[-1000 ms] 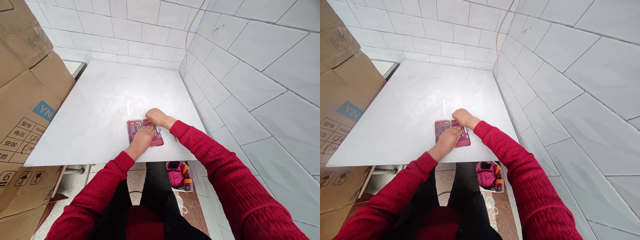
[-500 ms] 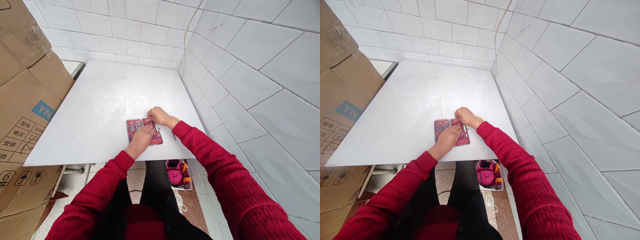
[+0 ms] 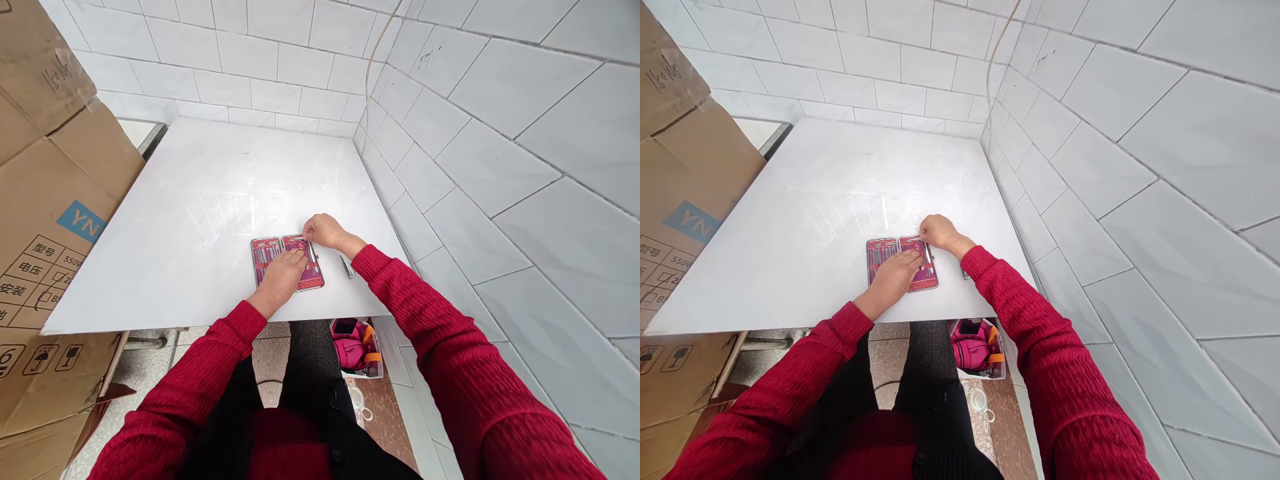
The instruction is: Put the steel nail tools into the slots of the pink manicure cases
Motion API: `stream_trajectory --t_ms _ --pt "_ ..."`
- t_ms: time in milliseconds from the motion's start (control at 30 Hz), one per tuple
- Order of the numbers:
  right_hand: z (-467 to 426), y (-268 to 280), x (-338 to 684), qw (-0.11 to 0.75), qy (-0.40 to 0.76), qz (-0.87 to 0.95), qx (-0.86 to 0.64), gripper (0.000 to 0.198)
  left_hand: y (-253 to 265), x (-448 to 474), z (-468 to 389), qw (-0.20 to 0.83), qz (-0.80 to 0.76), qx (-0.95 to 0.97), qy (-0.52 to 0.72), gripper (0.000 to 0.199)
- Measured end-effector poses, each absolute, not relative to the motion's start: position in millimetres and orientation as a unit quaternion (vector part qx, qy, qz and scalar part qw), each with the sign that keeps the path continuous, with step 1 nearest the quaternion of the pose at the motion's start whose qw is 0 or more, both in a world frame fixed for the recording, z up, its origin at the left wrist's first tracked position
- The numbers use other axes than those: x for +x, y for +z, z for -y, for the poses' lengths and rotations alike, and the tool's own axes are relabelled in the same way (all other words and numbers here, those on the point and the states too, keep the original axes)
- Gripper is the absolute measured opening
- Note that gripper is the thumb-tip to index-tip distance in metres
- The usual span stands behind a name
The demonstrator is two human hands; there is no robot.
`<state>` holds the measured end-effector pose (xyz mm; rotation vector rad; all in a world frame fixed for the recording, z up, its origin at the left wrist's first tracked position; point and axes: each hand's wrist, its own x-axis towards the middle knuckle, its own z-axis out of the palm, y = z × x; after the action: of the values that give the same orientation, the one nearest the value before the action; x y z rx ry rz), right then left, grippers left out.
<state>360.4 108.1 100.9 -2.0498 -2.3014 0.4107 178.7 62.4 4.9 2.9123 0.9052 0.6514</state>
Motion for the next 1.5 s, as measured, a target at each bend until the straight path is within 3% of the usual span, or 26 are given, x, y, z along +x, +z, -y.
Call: stream_trajectory --t_ms 300,867,967,1200,1333,1500 --pt "-117.7 93.8 361.8 0.064 0.201 0.744 -0.634 0.014 4.5 177.5 -63.7 0.016 -0.284 0.938 0.197 0.035" --pt "-117.6 88.2 363.3 0.008 0.106 0.812 -0.574 0.019 9.6 176.4 -64.5 0.016 -0.297 0.933 0.200 0.034" --pt "-113.5 92.4 364.5 0.035 0.124 0.796 -0.591 0.018 15.4 177.3 -64.3 0.004 -0.294 0.938 0.182 0.033" --pt "-72.2 100.0 405.6 0.196 0.148 0.685 -0.686 0.016 32.4 174.0 -58.4 0.013 -0.280 0.938 0.206 0.031" --pt "-25.6 88.2 439.4 0.215 0.145 0.615 -0.744 0.016 41.9 157.8 -49.6 0.023 -0.275 0.929 0.246 0.034" --pt "15.7 70.9 460.6 0.172 0.141 0.556 -0.801 0.015 41.1 119.4 -34.5 0.011 -0.297 0.912 0.284 0.033"
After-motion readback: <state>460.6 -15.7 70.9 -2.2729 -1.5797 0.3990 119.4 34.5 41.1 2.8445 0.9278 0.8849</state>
